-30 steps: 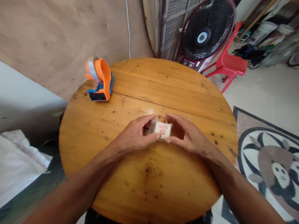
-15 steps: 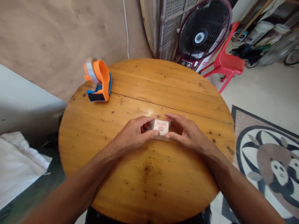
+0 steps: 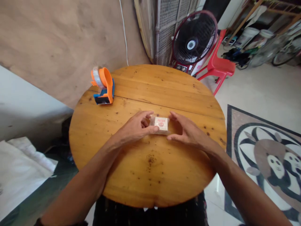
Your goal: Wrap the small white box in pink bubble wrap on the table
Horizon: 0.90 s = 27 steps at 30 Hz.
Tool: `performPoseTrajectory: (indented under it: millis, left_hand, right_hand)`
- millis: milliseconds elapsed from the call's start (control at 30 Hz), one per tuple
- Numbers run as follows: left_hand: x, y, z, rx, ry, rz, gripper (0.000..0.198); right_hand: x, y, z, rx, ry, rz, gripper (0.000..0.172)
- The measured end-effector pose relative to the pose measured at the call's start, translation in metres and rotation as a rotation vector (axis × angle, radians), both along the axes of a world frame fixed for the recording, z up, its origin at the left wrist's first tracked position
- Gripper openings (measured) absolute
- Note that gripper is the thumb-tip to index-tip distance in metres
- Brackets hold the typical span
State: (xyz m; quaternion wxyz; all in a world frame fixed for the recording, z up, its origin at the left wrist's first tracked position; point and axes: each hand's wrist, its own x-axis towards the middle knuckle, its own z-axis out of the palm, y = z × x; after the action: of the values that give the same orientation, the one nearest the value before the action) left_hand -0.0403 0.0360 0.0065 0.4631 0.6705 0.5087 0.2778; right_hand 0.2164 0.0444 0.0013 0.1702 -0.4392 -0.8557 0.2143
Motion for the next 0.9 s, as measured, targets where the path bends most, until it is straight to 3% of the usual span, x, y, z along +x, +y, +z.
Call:
performPoseTrajectory:
  millis: [100,200,300,400,533,633,800,900]
  left_hand:
    - [-0.010,0.001,0.006,-0.079,-0.019,-0.111,0.068]
    - [-0.010,0.000,0.008,-0.090,-0.075,-0.236,0.044]
    - [-0.004,0.000,0.004,-0.069,-0.098,-0.240,0.028]
    - [0.001,0.001,-0.001,-0.050,-0.089,-0.215,0.018]
    - [0.004,0.000,0.003,-0.070,-0.103,-0.201,0.017]
    - [-0.001,-0.001,0.009,-0.106,-0.108,-0.235,0.023]
    - [-0.015,0.000,0.007,-0.205,-0.129,-0.180,0.064]
    - [-0.014,0.001,0.003,-0.209,-0.118,-0.206,0.055]
  right_hand:
    - [0.002,-0.008,-0.001,0.001,0.024,-0.086,0.078]
    - [-0.009,-0.014,0.001,-0.035,0.043,-0.072,0.057]
    - [-0.025,-0.017,0.007,-0.073,0.056,-0.052,0.032]
    - [-0.036,-0.018,0.010,-0.084,0.062,-0.067,0.020]
    - [-0.037,-0.017,0.007,-0.070,0.062,-0.075,0.018]
    - [-0.029,-0.023,0.002,-0.083,0.086,-0.081,0.027]
    - [-0.017,-0.038,-0.005,-0.113,0.213,-0.220,0.048]
    - [-0.023,-0.041,-0.001,-0.130,0.193,-0.213,0.041]
